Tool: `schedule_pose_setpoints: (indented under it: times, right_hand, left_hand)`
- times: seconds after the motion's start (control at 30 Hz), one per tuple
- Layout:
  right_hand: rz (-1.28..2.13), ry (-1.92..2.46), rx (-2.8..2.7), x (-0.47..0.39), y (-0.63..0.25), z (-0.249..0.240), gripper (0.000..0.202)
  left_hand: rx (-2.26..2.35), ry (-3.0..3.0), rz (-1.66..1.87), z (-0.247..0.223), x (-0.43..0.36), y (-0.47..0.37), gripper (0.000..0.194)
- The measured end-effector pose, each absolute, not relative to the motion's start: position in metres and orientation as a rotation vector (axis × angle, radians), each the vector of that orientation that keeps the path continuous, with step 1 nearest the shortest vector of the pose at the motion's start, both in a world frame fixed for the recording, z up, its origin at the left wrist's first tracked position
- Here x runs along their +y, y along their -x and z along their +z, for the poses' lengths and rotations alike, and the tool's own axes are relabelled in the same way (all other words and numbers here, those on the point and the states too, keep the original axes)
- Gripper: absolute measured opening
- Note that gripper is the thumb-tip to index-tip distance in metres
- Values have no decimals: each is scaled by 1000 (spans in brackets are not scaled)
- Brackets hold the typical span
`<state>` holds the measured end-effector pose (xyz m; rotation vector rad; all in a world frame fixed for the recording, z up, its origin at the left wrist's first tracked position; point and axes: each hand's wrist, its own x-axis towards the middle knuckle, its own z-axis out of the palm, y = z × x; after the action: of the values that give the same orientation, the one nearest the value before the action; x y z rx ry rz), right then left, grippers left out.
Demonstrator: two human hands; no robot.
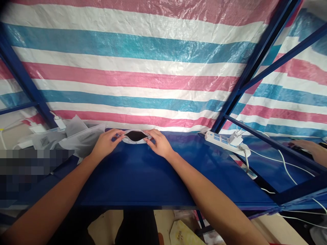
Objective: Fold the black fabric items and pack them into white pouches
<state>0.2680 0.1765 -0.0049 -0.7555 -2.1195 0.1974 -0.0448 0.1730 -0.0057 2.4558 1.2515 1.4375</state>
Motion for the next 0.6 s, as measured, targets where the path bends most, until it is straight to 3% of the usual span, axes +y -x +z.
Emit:
schedule_pose_setpoints:
  times: [0.6]
  right_hand:
    - [-89, 907, -2172, 171, -255, -6, 31]
  left_hand:
    - [1103, -2578, 1421, -5, 156, 21, 25]
